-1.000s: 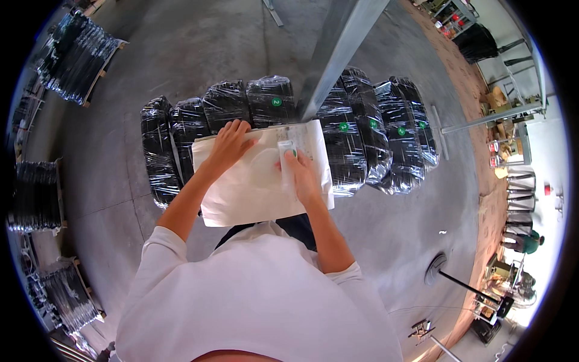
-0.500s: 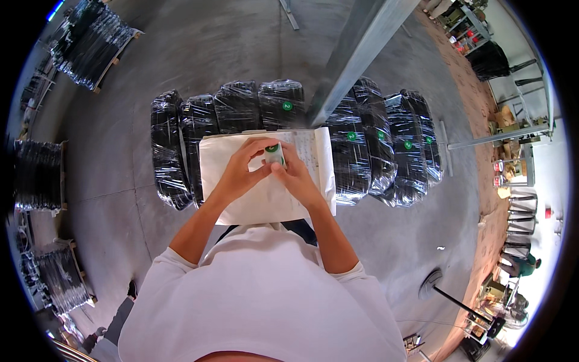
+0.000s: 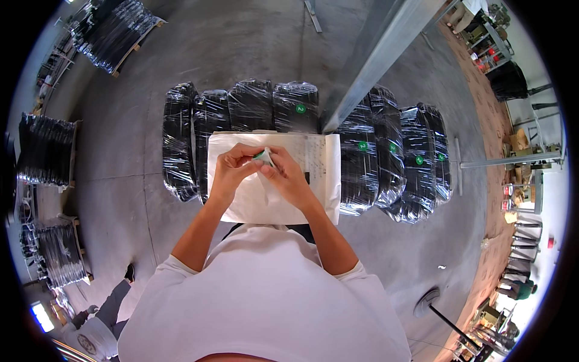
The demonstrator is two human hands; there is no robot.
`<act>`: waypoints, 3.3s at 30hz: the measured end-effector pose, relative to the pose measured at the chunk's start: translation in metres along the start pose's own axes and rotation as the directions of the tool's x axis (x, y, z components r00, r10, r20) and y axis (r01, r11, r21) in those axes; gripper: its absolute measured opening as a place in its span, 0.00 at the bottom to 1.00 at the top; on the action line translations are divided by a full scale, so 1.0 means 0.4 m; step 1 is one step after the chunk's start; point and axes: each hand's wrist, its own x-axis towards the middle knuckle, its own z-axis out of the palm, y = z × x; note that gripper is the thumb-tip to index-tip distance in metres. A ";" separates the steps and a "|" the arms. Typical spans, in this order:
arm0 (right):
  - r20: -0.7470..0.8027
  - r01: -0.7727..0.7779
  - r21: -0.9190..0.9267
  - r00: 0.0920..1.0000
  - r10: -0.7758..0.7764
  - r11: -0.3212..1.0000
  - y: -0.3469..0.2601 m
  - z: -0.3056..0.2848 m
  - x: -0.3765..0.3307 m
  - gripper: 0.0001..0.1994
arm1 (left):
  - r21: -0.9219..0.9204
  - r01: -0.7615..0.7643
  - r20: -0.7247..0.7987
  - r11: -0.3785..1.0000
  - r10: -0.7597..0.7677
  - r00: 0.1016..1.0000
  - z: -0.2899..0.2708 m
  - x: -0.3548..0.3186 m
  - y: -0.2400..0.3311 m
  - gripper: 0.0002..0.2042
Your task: The person walks through a warehouse and applies green stickers to stacks of wrapped chairs. They then retrieve a roll of plastic wrap and wrap a stack of black metal chair frames, securing the bundle with the film.
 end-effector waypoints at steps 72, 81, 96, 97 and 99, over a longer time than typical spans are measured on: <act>0.091 -0.144 0.181 0.988 0.129 0.973 -0.042 0.026 -0.017 0.27 | 0.891 -0.170 -0.003 0.420 0.381 0.924 -0.337 0.084 -0.077 0.03; 0.224 -0.085 0.264 0.974 0.025 0.961 -0.013 0.102 0.032 0.21 | 0.417 -0.224 0.013 0.881 0.240 0.971 -0.086 -0.081 0.077 0.21; 0.380 -0.075 0.066 0.924 0.045 0.995 -0.009 0.153 0.047 0.17 | 0.170 -0.076 -0.183 0.983 0.107 0.977 -0.151 -0.153 0.032 0.13; 0.383 -0.082 0.051 0.922 0.056 0.995 -0.006 0.159 0.051 0.16 | 0.217 -0.085 -0.202 0.972 0.130 0.971 -0.159 -0.156 0.020 0.11; 0.398 -0.111 0.049 0.914 0.083 0.993 -0.008 0.175 0.058 0.16 | 0.136 -0.077 -0.251 0.988 0.110 0.962 -0.163 -0.161 0.017 0.10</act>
